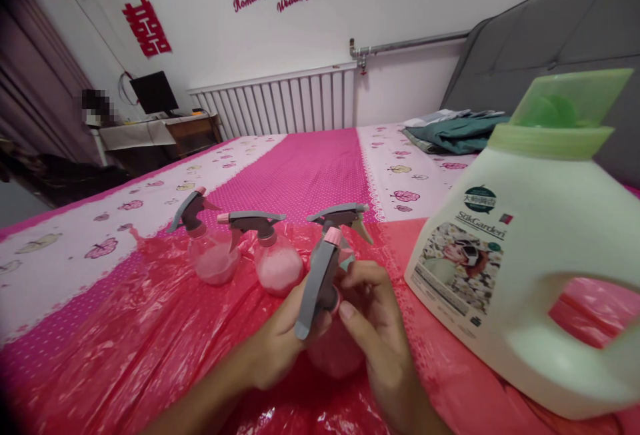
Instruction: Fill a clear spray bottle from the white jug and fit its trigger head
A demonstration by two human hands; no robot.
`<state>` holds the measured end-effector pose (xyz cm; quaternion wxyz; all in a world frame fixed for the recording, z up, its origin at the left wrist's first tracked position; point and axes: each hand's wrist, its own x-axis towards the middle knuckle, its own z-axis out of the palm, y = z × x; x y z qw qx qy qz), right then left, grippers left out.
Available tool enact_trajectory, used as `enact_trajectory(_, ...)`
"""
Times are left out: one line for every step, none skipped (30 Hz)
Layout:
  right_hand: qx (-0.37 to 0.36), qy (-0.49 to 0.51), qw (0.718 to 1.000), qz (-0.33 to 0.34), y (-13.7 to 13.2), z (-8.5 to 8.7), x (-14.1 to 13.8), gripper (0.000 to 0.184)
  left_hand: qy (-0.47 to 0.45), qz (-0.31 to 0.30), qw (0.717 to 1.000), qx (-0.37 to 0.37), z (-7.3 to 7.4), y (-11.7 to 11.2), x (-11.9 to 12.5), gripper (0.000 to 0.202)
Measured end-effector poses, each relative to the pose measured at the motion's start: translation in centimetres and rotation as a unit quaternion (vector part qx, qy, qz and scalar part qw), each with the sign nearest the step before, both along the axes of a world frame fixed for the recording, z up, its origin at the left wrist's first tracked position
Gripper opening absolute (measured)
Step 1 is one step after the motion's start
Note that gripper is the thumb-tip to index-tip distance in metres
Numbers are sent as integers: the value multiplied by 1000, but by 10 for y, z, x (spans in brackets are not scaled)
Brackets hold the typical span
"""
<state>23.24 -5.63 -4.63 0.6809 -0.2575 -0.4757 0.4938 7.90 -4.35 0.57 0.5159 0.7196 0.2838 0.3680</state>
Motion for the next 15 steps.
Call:
enact_trajectory(7,-6,1000,-8,0,1,0,8,-5,3,1000,-2,0,0,1,44)
enact_trajectory(9,-11,1000,-14,0,1,-1,5,-9,6,1000,-4,0,-1,1,45)
enact_trajectory(9,-15,1000,-17,0,2,-1,3,-10,9,1000,-7,-1,-1,2,46)
enact_trajectory(7,-18,1000,-20,0,2,-1,3,-12,11,1000,-8,-1,-1,2,48)
enact_trajectory(5,-19,1000,-22,0,2,-1,3,-13,13,1000,-9,-1,-2,2,49)
enact_trajectory(3,-19,999,-26,0,3,-1,3,-14,14,1000,-8,-2,-2,2,50)
enact_trajectory(1,-18,999,-29,0,3,-1,2,-15,14,1000,-6,-2,-2,2,50)
enact_trajectory(-1,-17,999,-33,0,3,-1,2,-15,14,1000,-4,-3,-2,2,51)
enact_trajectory(-2,-16,999,-35,-1,2,-1,3,-13,15,1000,-2,-3,-1,2,51)
enact_trajectory(-3,-16,999,-38,-1,2,-1,5,-9,16,1000,0,-3,-1,2,50)
enact_trajectory(-6,-17,999,-40,-1,2,-1,7,-5,17,1000,3,-3,-1,2,48)
enact_trajectory(-9,-19,999,-43,-1,2,-1,8,-2,17,1000,7,-3,-1,2,46)
enact_trajectory(-11,-20,999,-45,-1,2,-1,10,1,16,1000,12,-2,-1,2,44)
enact_trajectory(-15,-21,999,-45,0,3,-2,12,4,15,1000,17,-2,-1,2,42)
enact_trajectory(-17,-21,999,-43,0,3,-2,14,6,16,1000,20,-1,-1,2,40)
